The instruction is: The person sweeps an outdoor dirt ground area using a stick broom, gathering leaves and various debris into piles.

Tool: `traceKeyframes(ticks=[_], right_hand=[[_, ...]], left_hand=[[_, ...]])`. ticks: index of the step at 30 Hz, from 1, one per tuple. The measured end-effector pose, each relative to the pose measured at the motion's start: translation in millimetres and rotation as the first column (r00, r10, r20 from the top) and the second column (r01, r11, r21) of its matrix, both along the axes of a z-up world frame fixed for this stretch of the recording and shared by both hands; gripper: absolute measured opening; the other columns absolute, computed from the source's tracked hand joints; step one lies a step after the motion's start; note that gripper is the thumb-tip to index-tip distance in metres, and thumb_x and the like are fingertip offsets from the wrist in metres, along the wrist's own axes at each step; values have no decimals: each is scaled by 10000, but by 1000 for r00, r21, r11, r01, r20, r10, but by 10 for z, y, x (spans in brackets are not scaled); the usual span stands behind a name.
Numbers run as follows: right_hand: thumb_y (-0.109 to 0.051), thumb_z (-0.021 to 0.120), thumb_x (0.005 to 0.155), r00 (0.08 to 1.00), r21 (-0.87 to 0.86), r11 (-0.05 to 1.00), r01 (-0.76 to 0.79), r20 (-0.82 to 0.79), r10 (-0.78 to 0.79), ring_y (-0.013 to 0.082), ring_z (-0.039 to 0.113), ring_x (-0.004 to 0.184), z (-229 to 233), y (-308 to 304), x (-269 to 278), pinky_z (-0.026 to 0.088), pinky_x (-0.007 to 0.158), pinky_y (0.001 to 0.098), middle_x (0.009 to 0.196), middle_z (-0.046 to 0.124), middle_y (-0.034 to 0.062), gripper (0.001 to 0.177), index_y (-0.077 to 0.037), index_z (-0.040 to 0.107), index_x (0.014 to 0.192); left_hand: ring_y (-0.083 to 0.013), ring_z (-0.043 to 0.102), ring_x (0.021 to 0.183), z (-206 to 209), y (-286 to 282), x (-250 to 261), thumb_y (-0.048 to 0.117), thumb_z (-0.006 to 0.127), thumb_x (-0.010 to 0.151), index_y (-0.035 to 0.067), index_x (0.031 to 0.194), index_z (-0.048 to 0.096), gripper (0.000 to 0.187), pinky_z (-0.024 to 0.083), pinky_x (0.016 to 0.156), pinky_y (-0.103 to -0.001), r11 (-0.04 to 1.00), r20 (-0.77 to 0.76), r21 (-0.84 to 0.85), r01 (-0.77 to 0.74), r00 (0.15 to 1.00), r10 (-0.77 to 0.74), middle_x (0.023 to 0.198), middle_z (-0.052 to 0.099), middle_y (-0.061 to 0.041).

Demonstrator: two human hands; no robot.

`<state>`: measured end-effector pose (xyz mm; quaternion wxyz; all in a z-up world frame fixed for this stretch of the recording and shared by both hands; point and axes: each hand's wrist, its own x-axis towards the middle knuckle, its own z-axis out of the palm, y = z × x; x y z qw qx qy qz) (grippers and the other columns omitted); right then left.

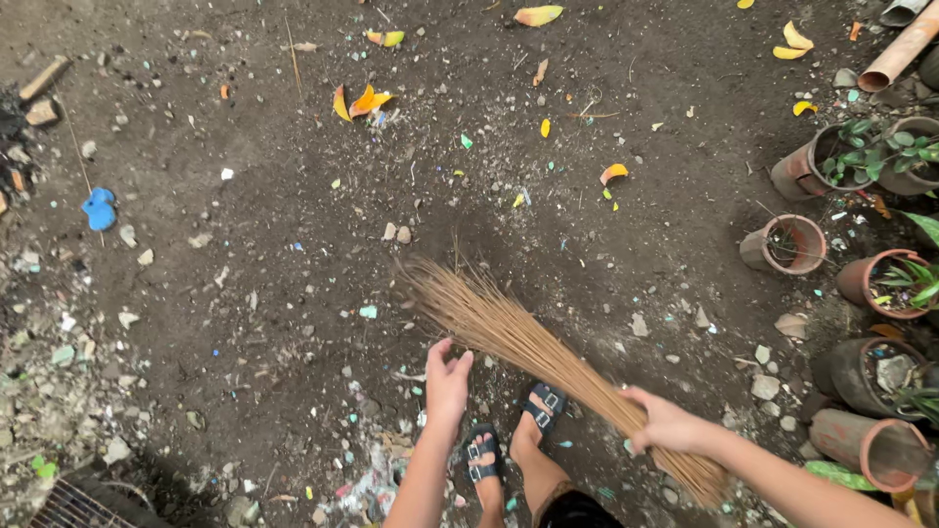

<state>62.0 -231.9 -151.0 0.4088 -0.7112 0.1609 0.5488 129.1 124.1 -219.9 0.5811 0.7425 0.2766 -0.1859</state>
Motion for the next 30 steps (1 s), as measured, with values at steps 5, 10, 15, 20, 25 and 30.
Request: traceKeyframes(ticks=[5, 10, 15, 20, 25, 30], right_hand=[[52, 780, 703, 851, 69, 867, 494, 166, -498, 228, 633, 598, 43, 85, 605, 550, 493, 364, 1037, 684, 130, 970, -232, 365, 1532], [9, 731, 769, 646, 153, 684, 713, 233, -727, 224, 624, 592, 439, 418, 920, 555, 489, 402, 918, 633, 122, 972, -321, 255, 1548], [-169, 729, 757, 497, 467, 385, 796, -141, -856, 186, 625, 574, 1024, 101, 975, 535, 457, 328, 930, 669, 99, 893, -227, 310, 1544], [-51, 786, 774, 738, -59, 753, 655, 266, -620, 263, 640, 701, 1217, -128, 982, 574, 583, 401, 1175, 667, 207, 1022, -283, 234, 1602], [15, 793, 699, 569, -127, 563, 817, 345, -747, 299, 666, 748, 729, -33, 134, 604, 632, 423, 1402, 538, 199, 1179, -260, 101, 1613], [39, 811, 642, 516, -75, 525, 848, 341, -786, 284, 647, 918, -242, 287, 72, 577, 731, 401, 1216, 540, 216, 957, -6, 328, 1467]], left_hand=[[-284, 634, 1177, -36, 152, 160, 258, 717, 870, 67, 1382, 513, 584, 529, 983, -397, 997, 73, 69, 20, 997, -25, 1392, 546, -149], [-269, 615, 1212, 133, 114, 368, 263, 710, 889, 87, 1404, 500, 583, 505, 1002, -396, 993, 82, 105, 48, 995, -57, 1407, 527, -145], [-249, 622, 1187, 342, -61, 551, 276, 700, 896, 97, 1366, 560, 522, 505, 999, -384, 994, 94, 73, 75, 992, -82, 1365, 566, -137], [-192, 658, 992, 684, -176, 610, 197, 737, 848, 74, 1291, 633, 471, 537, 863, -326, 988, 177, 111, 108, 976, -126, 1218, 648, -121], [-84, 624, 774, 932, -173, 745, 124, 766, 877, 40, 1228, 657, 377, 528, 689, -249, 987, 333, -155, 28, 943, 25, 984, 725, -49], [-54, 609, 765, 1017, -237, 674, 145, 673, 929, 53, 1151, 702, 242, 507, 676, -222, 982, 263, -185, 49, 965, 1, 931, 727, -7]])
